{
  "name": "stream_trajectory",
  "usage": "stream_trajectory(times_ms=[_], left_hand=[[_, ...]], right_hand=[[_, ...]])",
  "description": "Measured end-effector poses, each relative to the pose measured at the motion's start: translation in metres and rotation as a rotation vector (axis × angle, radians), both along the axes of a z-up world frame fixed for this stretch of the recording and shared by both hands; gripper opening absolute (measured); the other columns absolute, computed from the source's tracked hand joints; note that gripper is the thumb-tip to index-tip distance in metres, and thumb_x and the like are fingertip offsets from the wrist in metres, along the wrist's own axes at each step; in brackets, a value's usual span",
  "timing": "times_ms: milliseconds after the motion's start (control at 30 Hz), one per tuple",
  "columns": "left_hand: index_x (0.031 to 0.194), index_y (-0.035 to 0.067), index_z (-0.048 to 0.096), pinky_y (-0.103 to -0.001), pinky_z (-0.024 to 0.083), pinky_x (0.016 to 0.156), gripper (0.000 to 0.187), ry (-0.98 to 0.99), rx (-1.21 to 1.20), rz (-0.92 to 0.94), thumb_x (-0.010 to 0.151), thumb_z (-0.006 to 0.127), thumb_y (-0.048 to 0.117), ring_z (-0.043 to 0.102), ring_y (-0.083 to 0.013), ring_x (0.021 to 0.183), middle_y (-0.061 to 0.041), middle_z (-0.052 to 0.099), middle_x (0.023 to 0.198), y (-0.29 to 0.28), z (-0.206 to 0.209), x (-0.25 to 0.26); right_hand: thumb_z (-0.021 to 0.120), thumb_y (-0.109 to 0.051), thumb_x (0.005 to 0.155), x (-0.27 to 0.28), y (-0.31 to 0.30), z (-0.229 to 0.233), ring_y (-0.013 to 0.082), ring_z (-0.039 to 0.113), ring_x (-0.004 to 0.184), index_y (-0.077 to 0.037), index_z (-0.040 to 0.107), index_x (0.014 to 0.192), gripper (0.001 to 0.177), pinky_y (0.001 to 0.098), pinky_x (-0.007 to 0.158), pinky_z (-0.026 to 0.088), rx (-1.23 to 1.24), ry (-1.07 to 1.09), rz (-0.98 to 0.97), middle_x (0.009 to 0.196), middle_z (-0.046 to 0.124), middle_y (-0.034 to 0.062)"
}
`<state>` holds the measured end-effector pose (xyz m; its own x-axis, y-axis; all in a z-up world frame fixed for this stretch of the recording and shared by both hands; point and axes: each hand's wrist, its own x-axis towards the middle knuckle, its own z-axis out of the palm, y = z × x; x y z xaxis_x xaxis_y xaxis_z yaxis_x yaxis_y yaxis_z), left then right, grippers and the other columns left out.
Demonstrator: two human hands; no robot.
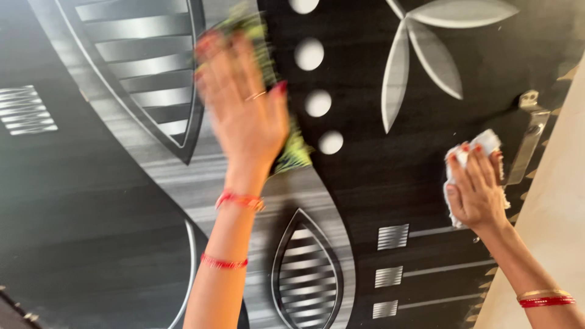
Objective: The person wipes a dark door with silver decorative patterns using two cloths, one in each hand. They move the cloths in circular and vertical motions across the door surface, covering multiple areas including around the handle and decorative elements.
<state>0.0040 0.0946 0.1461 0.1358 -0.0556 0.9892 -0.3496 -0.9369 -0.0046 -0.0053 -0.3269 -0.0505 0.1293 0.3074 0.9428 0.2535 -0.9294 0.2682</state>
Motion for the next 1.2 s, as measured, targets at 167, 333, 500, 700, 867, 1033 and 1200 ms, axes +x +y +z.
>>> stream_trajectory(times_ms=[167,333,500,700,867,1033,1200], left_hand=[[0.163,-0.007,0.023,-0.058,0.010,0.133,0.080,-0.032,-0.084,0.002,0.105,0.057,0.035,0.012,-0.0510,0.159,-0.035,0.013,0.169,0.050,-0.082,-0.018],[0.159,-0.008,0.027,-0.059,0.010,0.129,0.078,0.005,-0.027,0.009,0.101,0.057,0.035,0.014,-0.0540,0.155,-0.038,0.016,0.164,0.058,-0.147,-0.015],[0.158,-0.008,0.027,-0.061,0.010,0.127,0.079,0.038,0.000,0.014,0.100,0.055,0.037,0.016,-0.0544,0.154,-0.039,0.018,0.163,0.062,-0.169,-0.009],[0.156,-0.012,0.030,-0.059,0.011,0.123,0.076,0.075,0.039,0.115,0.101,0.051,0.037,0.020,-0.0580,0.151,-0.046,0.020,0.158,0.065,-0.178,-0.013],[0.155,-0.014,0.029,-0.061,0.012,0.127,0.073,0.056,0.018,0.056,0.102,0.051,0.031,0.018,-0.0608,0.151,-0.047,0.019,0.159,0.065,-0.171,-0.019],[0.159,-0.008,0.027,-0.063,0.009,0.128,0.073,0.041,-0.050,-0.011,0.101,0.052,0.030,0.009,-0.0594,0.154,-0.043,0.011,0.162,0.061,-0.146,-0.022],[0.162,-0.005,0.024,-0.063,0.006,0.128,0.075,0.018,-0.092,-0.010,0.104,0.053,0.034,0.006,-0.0569,0.155,-0.039,0.008,0.165,0.042,-0.095,-0.012]], right_hand=[[0.044,-0.021,0.112,0.004,0.044,-0.017,0.0547,0.026,0.155,0.010,0.038,0.161,0.058,0.0649,0.128,0.011,0.327,-0.062,0.046,0.165,0.034,0.0345],[0.060,-0.036,0.100,0.010,0.150,-0.057,0.0427,0.030,0.150,-0.003,0.046,0.147,0.059,0.0653,0.122,0.017,-0.182,0.010,0.225,0.154,0.043,0.0255],[0.059,-0.038,0.100,0.005,0.236,0.018,0.0119,0.040,0.147,-0.028,0.049,0.155,0.057,0.0545,0.119,0.027,-0.646,0.167,0.216,0.157,0.050,-0.0088],[0.051,-0.030,0.111,-0.005,0.249,0.168,0.0220,0.036,0.155,-0.022,0.047,0.160,0.050,0.0591,0.127,0.018,-0.210,-0.117,0.114,0.165,0.043,0.0015],[0.049,-0.027,0.114,-0.006,0.261,0.194,0.0289,0.034,0.158,-0.017,0.046,0.162,0.049,0.0617,0.128,0.011,-0.002,-0.118,0.129,0.169,0.037,0.0107],[0.054,-0.030,0.105,-0.005,0.265,0.101,0.0213,0.036,0.152,-0.027,0.048,0.157,0.053,0.0629,0.124,0.019,-0.259,0.010,0.089,0.164,0.043,-0.0010],[0.059,-0.041,0.100,0.002,0.232,0.000,0.0175,0.040,0.147,-0.033,0.047,0.155,0.057,0.0615,0.119,0.022,-0.514,0.110,0.134,0.160,0.046,-0.0054]])
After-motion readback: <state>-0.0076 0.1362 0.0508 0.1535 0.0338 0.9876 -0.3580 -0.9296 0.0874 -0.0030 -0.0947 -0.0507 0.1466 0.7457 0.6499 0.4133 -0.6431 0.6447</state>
